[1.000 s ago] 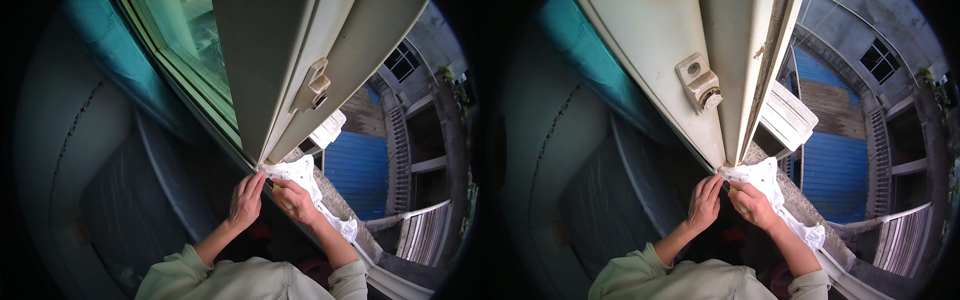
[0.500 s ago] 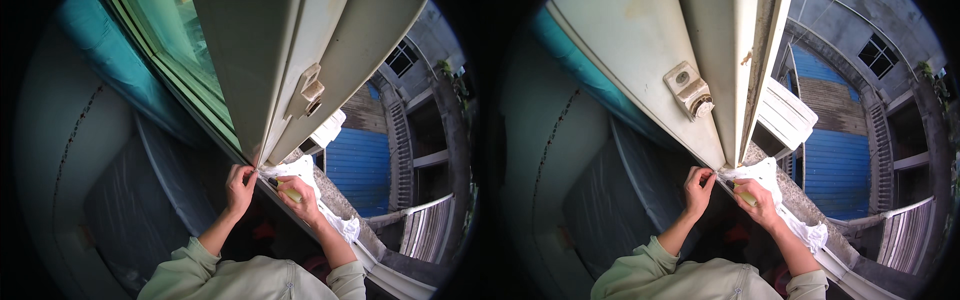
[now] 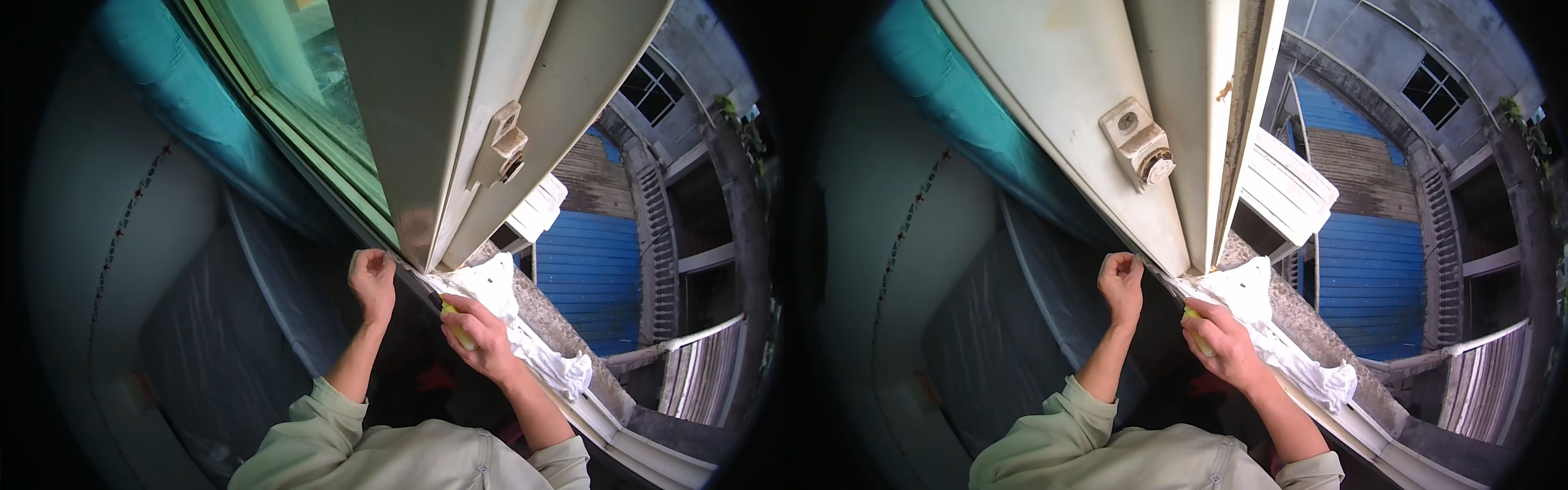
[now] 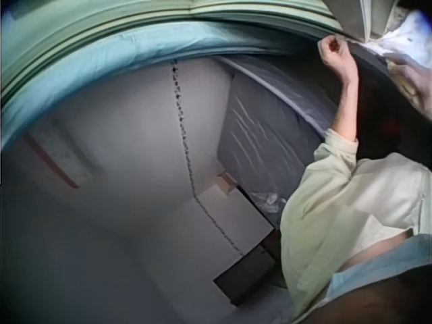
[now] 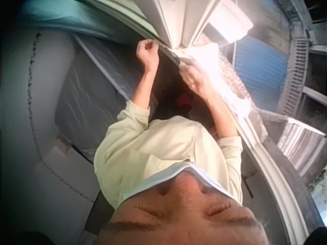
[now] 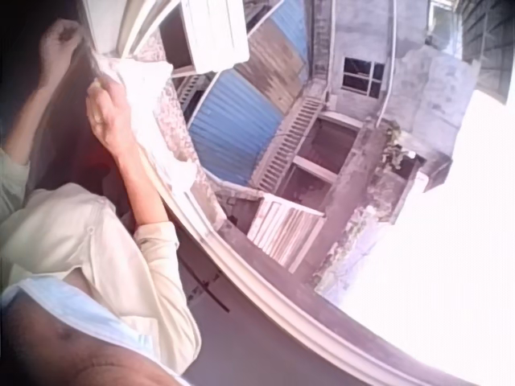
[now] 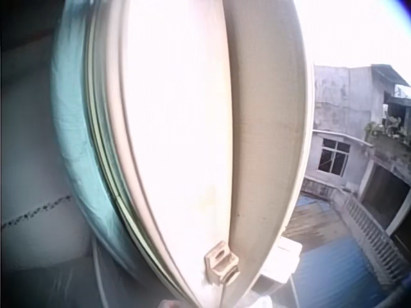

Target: The person cleans a window frame using a white cloth and a yellow-handled tool. They scrape and wipe the lower and side sections of the frame, then briefly hand the cloth to a second person who rinses it in a pink basin before returning it. The person resumes cleaning the frame.

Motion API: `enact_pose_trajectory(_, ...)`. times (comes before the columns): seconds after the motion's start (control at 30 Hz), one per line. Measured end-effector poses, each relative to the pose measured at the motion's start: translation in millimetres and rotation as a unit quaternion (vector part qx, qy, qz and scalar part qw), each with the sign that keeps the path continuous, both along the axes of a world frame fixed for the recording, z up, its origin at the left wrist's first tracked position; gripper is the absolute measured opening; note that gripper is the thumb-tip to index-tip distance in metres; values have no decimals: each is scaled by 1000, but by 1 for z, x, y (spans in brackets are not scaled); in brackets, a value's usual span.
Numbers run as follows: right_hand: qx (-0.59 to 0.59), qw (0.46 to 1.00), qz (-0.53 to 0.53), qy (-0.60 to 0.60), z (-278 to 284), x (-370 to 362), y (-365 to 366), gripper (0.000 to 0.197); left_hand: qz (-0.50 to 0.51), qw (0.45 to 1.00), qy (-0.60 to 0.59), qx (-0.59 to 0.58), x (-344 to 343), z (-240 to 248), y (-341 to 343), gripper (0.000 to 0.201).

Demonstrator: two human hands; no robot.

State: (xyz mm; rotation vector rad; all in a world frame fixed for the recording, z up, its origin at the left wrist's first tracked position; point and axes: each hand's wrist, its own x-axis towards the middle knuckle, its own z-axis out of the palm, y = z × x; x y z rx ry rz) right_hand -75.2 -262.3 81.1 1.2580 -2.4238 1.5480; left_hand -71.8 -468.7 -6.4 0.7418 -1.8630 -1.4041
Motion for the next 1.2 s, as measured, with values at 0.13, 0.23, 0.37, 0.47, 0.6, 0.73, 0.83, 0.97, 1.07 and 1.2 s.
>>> enact_pose_trajectory(0.13,0,998,-16,64,-13,1,-23,23,-30,995,-9,-93,-12,-6,-15,10)
enact_pose_trajectory(0.23,-13,996,-31,80,-19,-5,-40,21,10,995,-15,-100,-20,-13,-27,10)
enact_pose_trajectory(0.37,-20,997,-28,63,-12,-11,-63,23,66,986,-20,-151,-48,-21,-60,9)
enact_pose_trajectory(0.47,0,994,-32,108,-4,-2,-63,24,108,975,-42,-192,-63,-27,-106,9)
enact_pose_trajectory(0.6,47,986,-36,155,-12,4,-58,27,101,970,-72,-209,-74,-25,-126,12)
enact_pose_trajectory(0.73,78,981,-39,171,-13,6,-72,27,81,981,-33,-176,-64,-7,-111,7)
enact_pose_trajectory(0.83,100,982,-49,153,-9,8,-81,25,-5,970,40,-239,-36,16,-88,8)
enact_pose_trajectory(0.97,68,990,-78,98,-4,5,-78,21,-172,901,18,-397,-2,26,-62,17)
enact_pose_trajectory(1.07,27,991,-118,51,11,14,-50,20,-195,871,-25,-451,14,26,-54,29)
enact_pose_trajectory(1.2,-13,988,-145,-43,14,23,-10,18,-184,867,-74,-458,13,27,-38,38)
